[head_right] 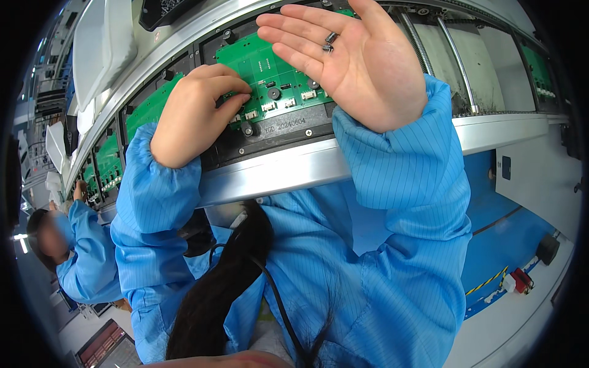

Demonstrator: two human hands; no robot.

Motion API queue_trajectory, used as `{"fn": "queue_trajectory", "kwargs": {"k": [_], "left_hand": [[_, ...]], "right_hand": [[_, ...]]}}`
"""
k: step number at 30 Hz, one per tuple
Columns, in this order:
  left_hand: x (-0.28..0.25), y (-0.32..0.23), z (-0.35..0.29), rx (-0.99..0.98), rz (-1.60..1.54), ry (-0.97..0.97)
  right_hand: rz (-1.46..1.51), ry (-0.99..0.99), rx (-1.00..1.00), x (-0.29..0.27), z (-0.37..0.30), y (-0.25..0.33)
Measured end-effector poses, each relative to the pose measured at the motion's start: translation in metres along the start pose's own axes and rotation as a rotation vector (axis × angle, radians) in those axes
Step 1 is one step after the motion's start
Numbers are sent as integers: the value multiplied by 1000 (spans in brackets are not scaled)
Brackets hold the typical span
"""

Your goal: Manually placing electronic components onto circuit boards on a conveyor-based production line.

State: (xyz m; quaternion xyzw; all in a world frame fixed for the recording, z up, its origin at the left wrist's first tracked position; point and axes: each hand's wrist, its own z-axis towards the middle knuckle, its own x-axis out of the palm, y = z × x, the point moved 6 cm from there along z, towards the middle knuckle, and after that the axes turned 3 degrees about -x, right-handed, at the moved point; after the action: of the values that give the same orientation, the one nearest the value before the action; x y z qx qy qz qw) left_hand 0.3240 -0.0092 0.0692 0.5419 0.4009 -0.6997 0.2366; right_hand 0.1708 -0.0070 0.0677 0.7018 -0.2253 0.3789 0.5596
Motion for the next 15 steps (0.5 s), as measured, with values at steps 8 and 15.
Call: {"fn": "queue_trajectory", "kwargs": {"k": [8, 15], "left_hand": [[2, -10, 4, 47, 78, -22], [8, -24, 2, 97, 253, -118]], "right_hand": [[381, 274, 111, -34, 8, 1], [381, 279, 118, -32, 9, 0]]}}
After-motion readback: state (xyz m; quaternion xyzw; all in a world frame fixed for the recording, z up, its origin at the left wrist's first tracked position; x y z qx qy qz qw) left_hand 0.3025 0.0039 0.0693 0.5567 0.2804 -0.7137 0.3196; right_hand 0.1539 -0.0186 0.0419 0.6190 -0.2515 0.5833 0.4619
